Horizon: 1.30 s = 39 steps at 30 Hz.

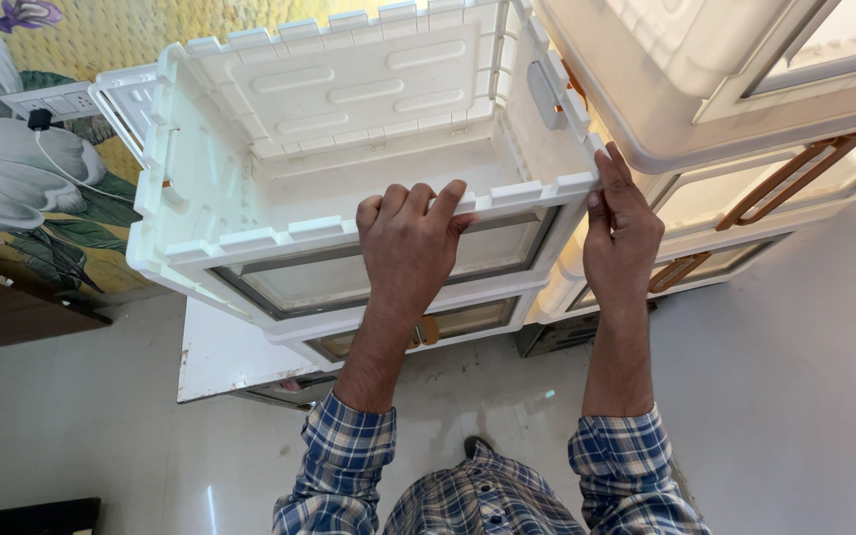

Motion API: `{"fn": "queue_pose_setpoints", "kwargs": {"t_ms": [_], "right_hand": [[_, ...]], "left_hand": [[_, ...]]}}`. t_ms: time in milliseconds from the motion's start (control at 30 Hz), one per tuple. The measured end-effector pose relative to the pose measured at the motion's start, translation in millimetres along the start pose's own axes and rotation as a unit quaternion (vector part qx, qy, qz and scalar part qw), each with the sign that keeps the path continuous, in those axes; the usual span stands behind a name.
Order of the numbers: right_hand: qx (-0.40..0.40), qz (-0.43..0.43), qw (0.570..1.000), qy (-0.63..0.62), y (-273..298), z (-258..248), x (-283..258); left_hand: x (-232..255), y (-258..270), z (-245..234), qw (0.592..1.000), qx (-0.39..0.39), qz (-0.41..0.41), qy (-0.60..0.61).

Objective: The person assembles a white plastic storage box by inserting a frame, placing a lid, and securing latches. They then repeat the process with a second box, stacking it on top of the first.

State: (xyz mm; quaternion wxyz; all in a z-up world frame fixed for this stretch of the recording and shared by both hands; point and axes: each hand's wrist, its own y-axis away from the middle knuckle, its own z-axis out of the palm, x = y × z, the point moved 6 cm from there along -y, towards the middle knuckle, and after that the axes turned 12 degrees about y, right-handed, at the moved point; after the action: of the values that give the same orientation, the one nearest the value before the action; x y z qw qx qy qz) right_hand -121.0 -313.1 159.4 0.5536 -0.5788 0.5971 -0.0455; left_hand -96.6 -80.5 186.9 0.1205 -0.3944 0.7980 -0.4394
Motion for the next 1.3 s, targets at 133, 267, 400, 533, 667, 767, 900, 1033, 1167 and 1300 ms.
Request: {"fn": "queue_pose_setpoints", "kwargs": {"t_ms": [133, 267, 400, 533, 667, 767, 900, 1033, 1167, 1300], "right_hand": [[0.0, -0.046, 0.996, 0.076, 13.7, 8.4, -14.7], [0.016, -0.118, 0.976, 0.185, 24.1, 27.3, -42.0], [-0.008, -0.145, 0.977, 0.153, 35.4, 55.1, -69.0], [-0.03, -0.19, 0.973, 0.128, 41.0, 82.5, -102.7], [-0.026, -0.252, 0.962, 0.104, 46.2, 105.8, -139.2], [-0.033, -0.268, 0.959, 0.08, 48.7, 119.3, -160.9], [-0.05, -0.274, 0.959, 0.057, 48.5, 132.8, -178.6], [-0.051, -0.276, 0.959, 0.045, 41.7, 132.8, -179.2], [-0.041, -0.276, 0.958, 0.058, 42.3, 135.5, -173.2], [-0.036, -0.285, 0.956, 0.052, 45.8, 137.6, -169.3]], "left_hand": [[-2.9, 9.9, -4.7, 1.0, 0.001, 0.002, 0.022], [-22.2, 27.4, -25.5, 0.997, 0.005, -0.039, 0.074], [-39.6, 48.6, -52.0, 0.996, 0.062, -0.066, 0.011], [-74.6, 73.7, -97.8, 0.984, 0.139, -0.11, -0.024], [-111.5, 106.3, -143.3, 0.957, 0.224, -0.184, -0.019], [-139.3, 117.9, -164.1, 0.953, 0.222, -0.205, 0.022], [-163.3, 120.6, -170.3, 0.948, 0.205, -0.21, 0.122], [-175.4, 117.1, -167.1, 0.935, 0.188, -0.245, 0.172], [-179.2, 113.8, -163.6, 0.929, 0.178, -0.275, 0.17], [-185.1, 108.6, -169.1, 0.926, 0.187, -0.263, 0.194]]}}
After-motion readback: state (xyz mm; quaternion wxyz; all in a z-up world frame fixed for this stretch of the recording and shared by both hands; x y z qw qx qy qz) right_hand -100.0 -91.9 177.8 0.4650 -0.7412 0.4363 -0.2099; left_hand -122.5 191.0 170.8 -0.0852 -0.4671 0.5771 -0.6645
